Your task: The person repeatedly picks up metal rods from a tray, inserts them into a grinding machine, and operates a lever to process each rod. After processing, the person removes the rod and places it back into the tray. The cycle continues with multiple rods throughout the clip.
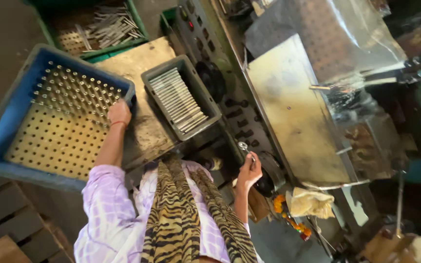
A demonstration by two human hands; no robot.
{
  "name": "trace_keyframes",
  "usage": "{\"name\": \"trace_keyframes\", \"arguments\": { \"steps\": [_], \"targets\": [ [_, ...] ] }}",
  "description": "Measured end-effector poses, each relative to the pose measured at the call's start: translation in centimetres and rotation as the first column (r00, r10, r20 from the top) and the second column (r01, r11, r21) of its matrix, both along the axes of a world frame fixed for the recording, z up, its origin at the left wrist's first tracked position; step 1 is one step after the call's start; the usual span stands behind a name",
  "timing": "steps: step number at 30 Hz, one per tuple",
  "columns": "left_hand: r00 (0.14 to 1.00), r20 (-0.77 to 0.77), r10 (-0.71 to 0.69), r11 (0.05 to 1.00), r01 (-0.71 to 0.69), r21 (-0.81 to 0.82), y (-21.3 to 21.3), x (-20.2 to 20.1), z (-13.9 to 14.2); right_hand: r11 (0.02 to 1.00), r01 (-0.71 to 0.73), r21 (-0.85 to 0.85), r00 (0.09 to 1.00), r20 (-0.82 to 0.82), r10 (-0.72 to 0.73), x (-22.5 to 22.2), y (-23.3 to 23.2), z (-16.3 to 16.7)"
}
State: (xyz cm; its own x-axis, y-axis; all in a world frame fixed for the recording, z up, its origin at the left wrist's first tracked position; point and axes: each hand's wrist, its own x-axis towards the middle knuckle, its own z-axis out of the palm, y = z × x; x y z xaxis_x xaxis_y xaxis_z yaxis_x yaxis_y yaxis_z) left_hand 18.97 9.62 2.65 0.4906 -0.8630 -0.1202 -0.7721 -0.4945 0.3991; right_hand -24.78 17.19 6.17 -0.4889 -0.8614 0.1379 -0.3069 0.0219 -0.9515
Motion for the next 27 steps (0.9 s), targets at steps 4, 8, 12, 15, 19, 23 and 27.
{"name": "trace_keyframes", "arguments": {
  "steps": [4,8,12,15,19,23,27],
  "targets": [
    [0.989,0.058,-0.137,0.990,0.138,-0.015,1.6,-2.1,-1.5,0.998,-0.010,0.055,0.999,-0.050,0.013,0.1,-1.0,0.5],
    [0.957,0.046,-0.288,0.955,0.283,0.083,4.7,-5.9,-3.3,0.999,-0.053,-0.002,0.998,-0.043,0.052,1.6,-3.5,0.6],
    [0.867,0.179,-0.465,0.882,0.471,0.013,8.3,-9.5,-4.3,0.995,-0.096,-0.041,0.995,-0.045,0.094,3.7,-4.5,0.5],
    [0.818,0.111,-0.564,0.825,0.563,0.043,9.6,-10.2,-4.5,0.993,-0.105,-0.057,0.989,-0.106,0.099,5.2,-4.1,0.1],
    [0.712,-0.273,-0.647,0.714,0.691,0.110,10.2,-7.2,-4.1,0.990,-0.123,-0.066,0.991,-0.069,0.118,6.2,-3.3,-0.5],
    [0.844,-0.334,-0.420,0.908,0.392,-0.150,12.1,-1.6,-3.2,0.994,-0.085,-0.070,0.995,-0.051,0.081,5.6,-2.4,-0.7],
    [0.876,-0.152,-0.458,0.854,0.481,0.199,12.7,1.0,-2.8,0.999,-0.026,-0.026,0.999,0.043,0.027,4.9,-1.3,-0.7]
  ]
}}
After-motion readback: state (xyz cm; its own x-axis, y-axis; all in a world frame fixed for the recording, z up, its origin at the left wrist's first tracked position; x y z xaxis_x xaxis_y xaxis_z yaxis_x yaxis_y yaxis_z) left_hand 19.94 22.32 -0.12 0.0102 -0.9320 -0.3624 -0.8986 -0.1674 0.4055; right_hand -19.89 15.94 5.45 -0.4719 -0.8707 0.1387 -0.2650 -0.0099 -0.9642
